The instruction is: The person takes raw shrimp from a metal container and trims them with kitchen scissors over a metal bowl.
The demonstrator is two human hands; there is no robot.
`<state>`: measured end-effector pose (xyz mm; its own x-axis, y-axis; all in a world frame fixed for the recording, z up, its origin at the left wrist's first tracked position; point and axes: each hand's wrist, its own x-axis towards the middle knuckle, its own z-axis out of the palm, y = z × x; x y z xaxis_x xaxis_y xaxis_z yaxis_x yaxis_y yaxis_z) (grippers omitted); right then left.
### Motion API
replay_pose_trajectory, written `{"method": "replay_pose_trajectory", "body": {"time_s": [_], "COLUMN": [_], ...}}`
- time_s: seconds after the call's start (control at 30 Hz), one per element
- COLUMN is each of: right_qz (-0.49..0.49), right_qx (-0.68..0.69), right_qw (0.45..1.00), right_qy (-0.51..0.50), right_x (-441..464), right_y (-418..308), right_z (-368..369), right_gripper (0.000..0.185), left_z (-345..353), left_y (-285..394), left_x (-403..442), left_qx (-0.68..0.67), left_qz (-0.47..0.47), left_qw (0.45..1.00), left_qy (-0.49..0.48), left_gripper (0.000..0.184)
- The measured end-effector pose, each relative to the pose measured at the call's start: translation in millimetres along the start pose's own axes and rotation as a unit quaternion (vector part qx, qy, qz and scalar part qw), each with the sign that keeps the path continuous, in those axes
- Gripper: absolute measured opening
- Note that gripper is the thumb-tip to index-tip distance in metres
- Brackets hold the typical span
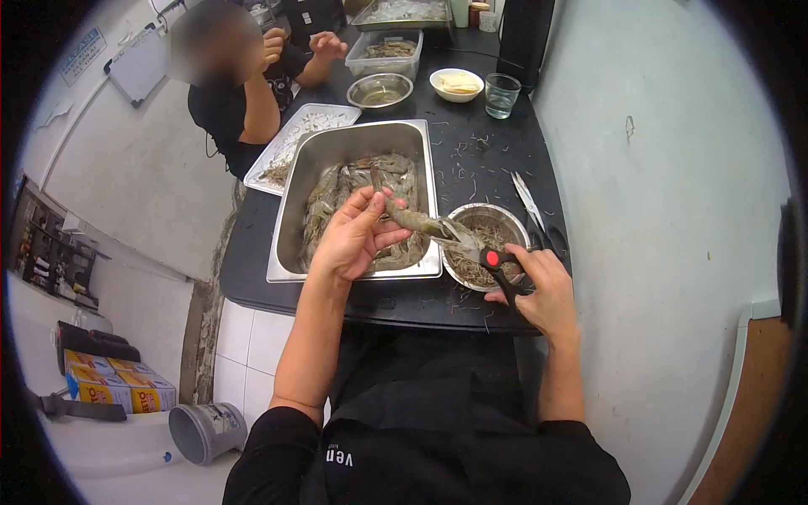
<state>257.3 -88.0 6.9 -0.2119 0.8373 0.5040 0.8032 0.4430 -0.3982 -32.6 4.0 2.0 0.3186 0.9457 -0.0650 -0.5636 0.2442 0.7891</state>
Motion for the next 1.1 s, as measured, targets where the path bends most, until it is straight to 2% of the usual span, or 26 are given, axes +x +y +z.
{"method": "replay_pose_trajectory", "body": {"time_s": [0.2, 0.53, 0.63, 0.8, 0.93, 1.0, 1.03, 1.1], "right_qz": [-0.017, -0.005, -0.029, 0.001, 0.008, 0.064, 0.079, 0.08], "right_qx": [-0.05, -0.042, -0.057, -0.075, -0.069, -0.02, 0.016, 0.026], "right_qw": [0.998, 0.999, 0.998, 0.997, 0.998, 0.997, 0.996, 0.996], "right_qy": [0.032, 0.023, 0.024, -0.003, 0.001, 0.026, 0.038, 0.042], "right_x": [-2, -1, -3, -7, -5, -1, -3, -1], "right_y": [9, 4, 11, 10, 10, 6, 11, 13], "right_z": [4, -1, 3, 6, 3, -5, -6, -13], "right_gripper": [0.063, 0.057, 0.053, 0.047, 0.05, 0.046, 0.06, 0.065], "left_z": [5, 13, 13, 12, 6, 2, 0, -5], "left_y": [3, 4, 4, 5, 5, 8, 10, 16], "left_x": [-3, -6, -7, -7, -4, -4, -4, -4], "left_qx": [-0.001, 0.001, 0.026, 0.022, 0.049, 0.051, 0.053, 0.067], "left_qz": [-0.009, -0.019, -0.023, -0.016, -0.001, 0.003, 0.006, 0.01], "left_qw": [1.0, 1.0, 0.999, 1.0, 0.999, 0.999, 0.998, 0.997], "left_qy": [-0.004, -0.005, -0.007, -0.016, 0.007, 0.019, 0.03, 0.027], "left_gripper": [0.019, 0.018, 0.022, 0.018, 0.018, 0.018, 0.019, 0.019]}}
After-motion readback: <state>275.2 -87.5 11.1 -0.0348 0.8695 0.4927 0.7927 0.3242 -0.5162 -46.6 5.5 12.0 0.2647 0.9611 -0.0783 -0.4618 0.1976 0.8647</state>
